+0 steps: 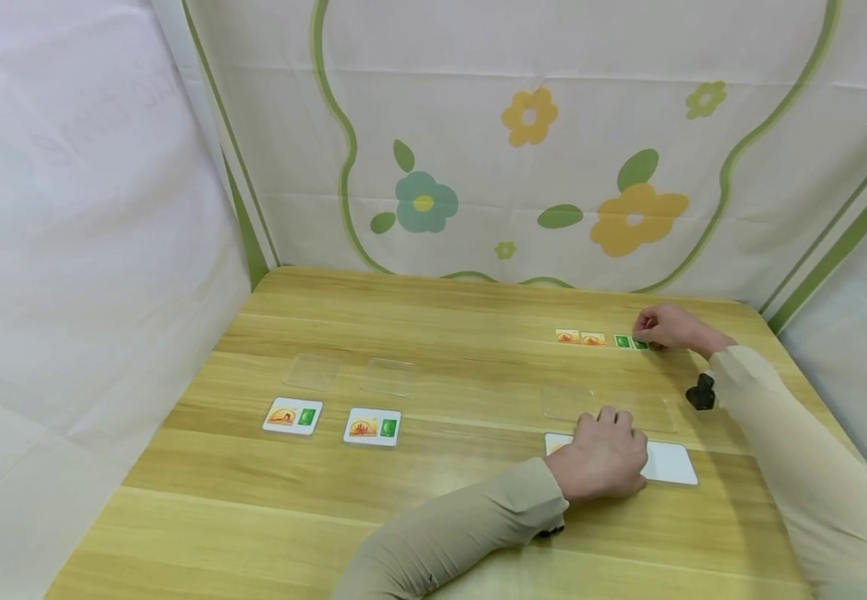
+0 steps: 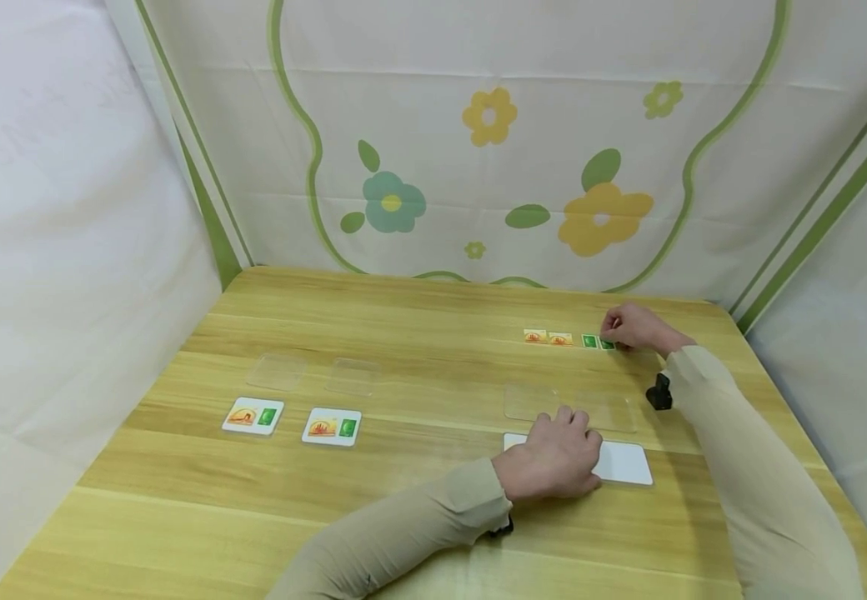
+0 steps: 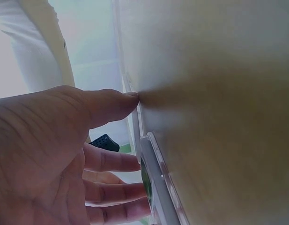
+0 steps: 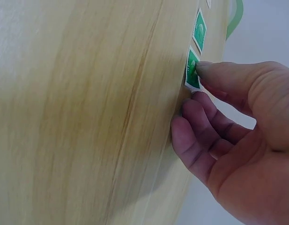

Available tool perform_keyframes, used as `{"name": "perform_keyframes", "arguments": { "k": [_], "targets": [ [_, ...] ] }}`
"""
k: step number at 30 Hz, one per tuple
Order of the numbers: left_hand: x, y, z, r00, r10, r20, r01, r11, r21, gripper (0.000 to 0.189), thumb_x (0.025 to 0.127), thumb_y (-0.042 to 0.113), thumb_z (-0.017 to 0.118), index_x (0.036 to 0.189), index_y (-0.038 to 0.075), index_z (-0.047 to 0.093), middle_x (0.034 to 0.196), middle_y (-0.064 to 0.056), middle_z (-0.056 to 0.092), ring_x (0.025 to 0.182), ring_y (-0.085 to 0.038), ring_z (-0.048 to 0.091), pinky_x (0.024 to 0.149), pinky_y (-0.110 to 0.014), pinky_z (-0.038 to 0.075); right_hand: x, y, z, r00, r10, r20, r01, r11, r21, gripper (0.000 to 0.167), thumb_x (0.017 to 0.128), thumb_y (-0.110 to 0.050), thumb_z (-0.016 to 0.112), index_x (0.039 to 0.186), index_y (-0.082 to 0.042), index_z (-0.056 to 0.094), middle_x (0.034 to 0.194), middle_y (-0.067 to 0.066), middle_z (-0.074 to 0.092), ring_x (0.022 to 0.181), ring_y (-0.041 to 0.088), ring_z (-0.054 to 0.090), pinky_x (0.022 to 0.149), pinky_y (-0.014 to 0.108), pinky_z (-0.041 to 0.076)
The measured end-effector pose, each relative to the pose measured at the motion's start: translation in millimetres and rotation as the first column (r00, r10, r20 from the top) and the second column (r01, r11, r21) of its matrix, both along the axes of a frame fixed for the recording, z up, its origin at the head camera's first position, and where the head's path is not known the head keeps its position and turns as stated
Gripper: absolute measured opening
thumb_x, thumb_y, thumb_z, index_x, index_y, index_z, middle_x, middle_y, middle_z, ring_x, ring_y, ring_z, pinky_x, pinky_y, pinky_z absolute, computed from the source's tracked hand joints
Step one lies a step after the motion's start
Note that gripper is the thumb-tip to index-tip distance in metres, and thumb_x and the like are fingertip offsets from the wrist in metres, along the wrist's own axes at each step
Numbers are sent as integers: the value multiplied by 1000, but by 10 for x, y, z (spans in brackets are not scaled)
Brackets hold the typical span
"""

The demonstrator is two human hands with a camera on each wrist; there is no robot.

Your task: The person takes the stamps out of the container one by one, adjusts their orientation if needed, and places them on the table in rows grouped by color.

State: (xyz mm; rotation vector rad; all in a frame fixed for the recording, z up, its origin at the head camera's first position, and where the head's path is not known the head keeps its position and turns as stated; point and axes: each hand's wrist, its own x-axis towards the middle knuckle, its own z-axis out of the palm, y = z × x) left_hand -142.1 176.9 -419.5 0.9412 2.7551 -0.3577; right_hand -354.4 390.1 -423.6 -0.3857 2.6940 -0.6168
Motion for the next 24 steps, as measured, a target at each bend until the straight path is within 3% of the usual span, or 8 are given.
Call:
{"name": "perform_keyframes", "arguments": {
  "k": [24],
  "targets": [
    [27, -5, 24, 1000, 1, 13, -1, 1000, 4, 46, 91, 69, 46, 124, 38, 54, 120, 12, 46, 108, -9, 40, 83, -32, 45, 75, 16, 21, 1000, -7, -28, 7, 1000, 2, 17, 96, -17, 61, 97, -1, 64, 74, 6, 62, 65, 19, 57, 56, 29, 47]
  ]
}}
